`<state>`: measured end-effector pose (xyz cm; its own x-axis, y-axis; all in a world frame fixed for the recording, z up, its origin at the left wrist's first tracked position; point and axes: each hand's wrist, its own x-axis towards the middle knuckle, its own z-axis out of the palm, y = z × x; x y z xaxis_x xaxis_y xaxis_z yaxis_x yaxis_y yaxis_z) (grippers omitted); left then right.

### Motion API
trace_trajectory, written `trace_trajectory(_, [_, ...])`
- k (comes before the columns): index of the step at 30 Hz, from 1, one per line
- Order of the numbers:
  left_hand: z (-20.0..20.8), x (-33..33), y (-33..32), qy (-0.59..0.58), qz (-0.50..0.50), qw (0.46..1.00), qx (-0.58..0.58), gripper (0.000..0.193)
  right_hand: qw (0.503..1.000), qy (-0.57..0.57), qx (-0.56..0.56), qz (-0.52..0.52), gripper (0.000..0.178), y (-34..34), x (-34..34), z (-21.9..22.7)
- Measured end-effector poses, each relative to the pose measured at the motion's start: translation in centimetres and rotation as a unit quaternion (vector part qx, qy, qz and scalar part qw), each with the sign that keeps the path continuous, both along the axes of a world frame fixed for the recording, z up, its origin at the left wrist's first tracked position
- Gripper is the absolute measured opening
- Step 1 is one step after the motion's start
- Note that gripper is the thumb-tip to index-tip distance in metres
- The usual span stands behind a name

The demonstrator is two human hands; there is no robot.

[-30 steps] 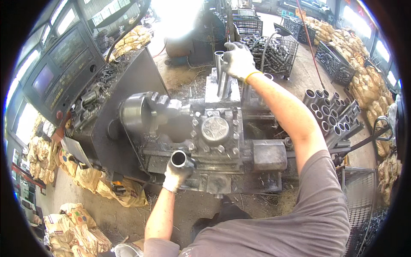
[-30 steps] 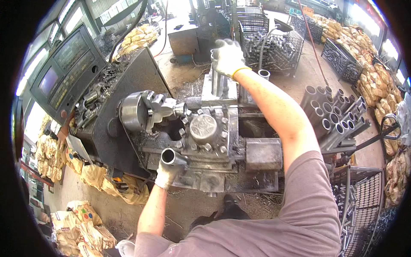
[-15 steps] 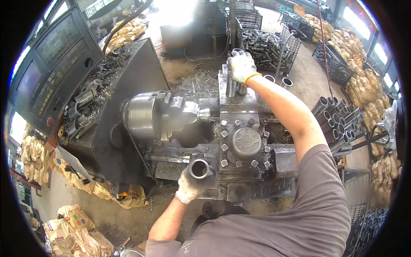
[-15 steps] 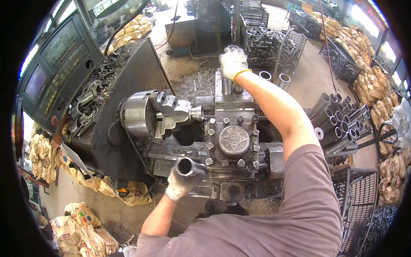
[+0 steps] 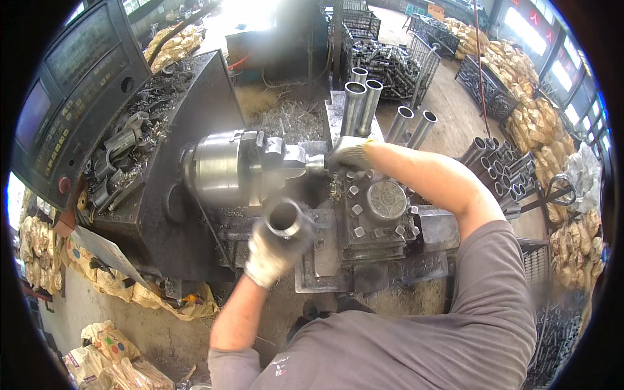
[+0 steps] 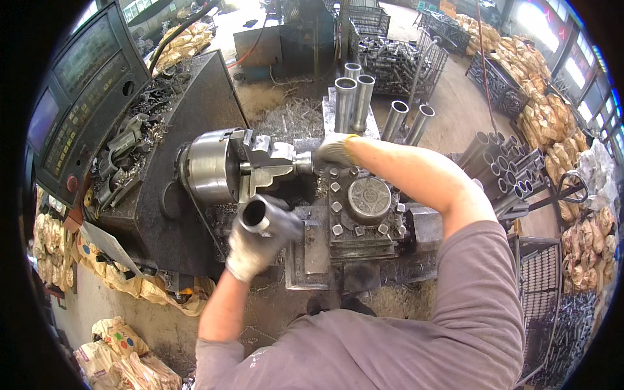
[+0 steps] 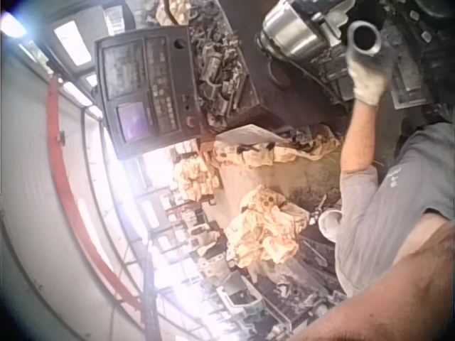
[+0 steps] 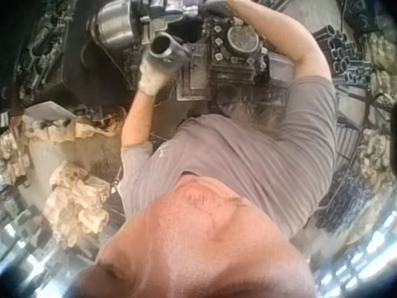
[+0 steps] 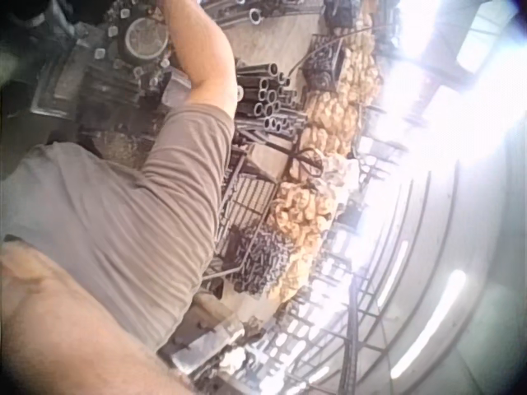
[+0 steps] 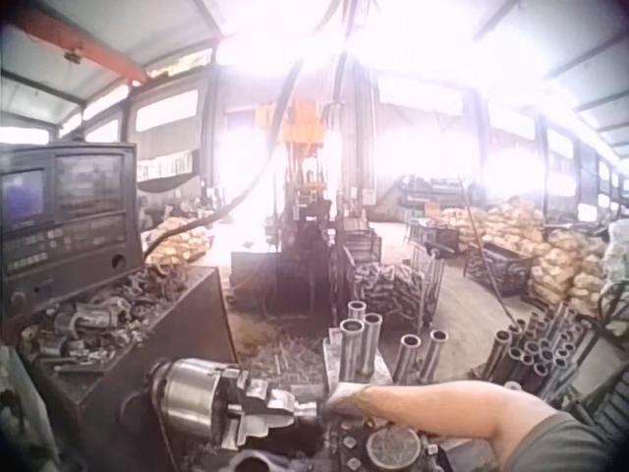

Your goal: The person operates a metal turning machine, repeatedly loading cylindrical metal tubes into the chuck, securing them, and removing the processed parts. The finished parts are placed into a nearby wire basket.

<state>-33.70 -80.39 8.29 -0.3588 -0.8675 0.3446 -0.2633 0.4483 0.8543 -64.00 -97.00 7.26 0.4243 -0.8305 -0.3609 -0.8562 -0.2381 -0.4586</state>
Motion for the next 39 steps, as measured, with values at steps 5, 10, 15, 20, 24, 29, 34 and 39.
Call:
trace_trajectory(5, [-7.3,-2.8,5.6,-0.039,-0.001,0.989,0.145,0.044,0.989,-0.130,0.013,-0.064,0.041,5.4,1.8,4.7])
trace_trajectory(10, [-8.5,-3.3,6.5,-0.097,0.010,0.990,0.107,0.068,0.777,-0.463,-0.064,-0.422,0.020,5.6,0.9,6.9])
trace_trajectory(15, [-3.3,0.4,1.5,-0.017,0.003,0.994,-0.110,0.070,0.895,-0.111,-0.414,-0.122,0.031,-2.5,-0.3,4.4])
trace_trajectory(20, [-1.0,5.4,-11.5,-0.255,0.273,0.876,-0.305,0.078,0.994,0.073,-0.003,0.076,0.087,-3.6,4.7,2.8])
trace_trajectory(24, [-2.0,6.2,-14.3,-0.308,0.273,0.821,-0.396,0.076,0.983,-0.012,0.164,0.084,0.060,-5.3,3.6,0.2])
trace_trajectory(29, [-3.0,6.9,-14.7,-0.275,0.281,0.828,-0.400,0.072,0.983,0.099,0.125,0.091,0.063,-4.1,4.4,1.2])
trace_trajectory(34, [-1.9,5.4,-14.7,-0.234,0.255,0.852,-0.393,0.071,0.979,0.183,-0.078,0.050,0.052,0.5,-1.3,3.5])
trace_trajectory(39, [-3.6,6.4,-15.1,-0.196,0.255,0.864,-0.388,0.075,0.878,0.359,-0.312,-0.050,0.038,9.1,-0.3,12.6])
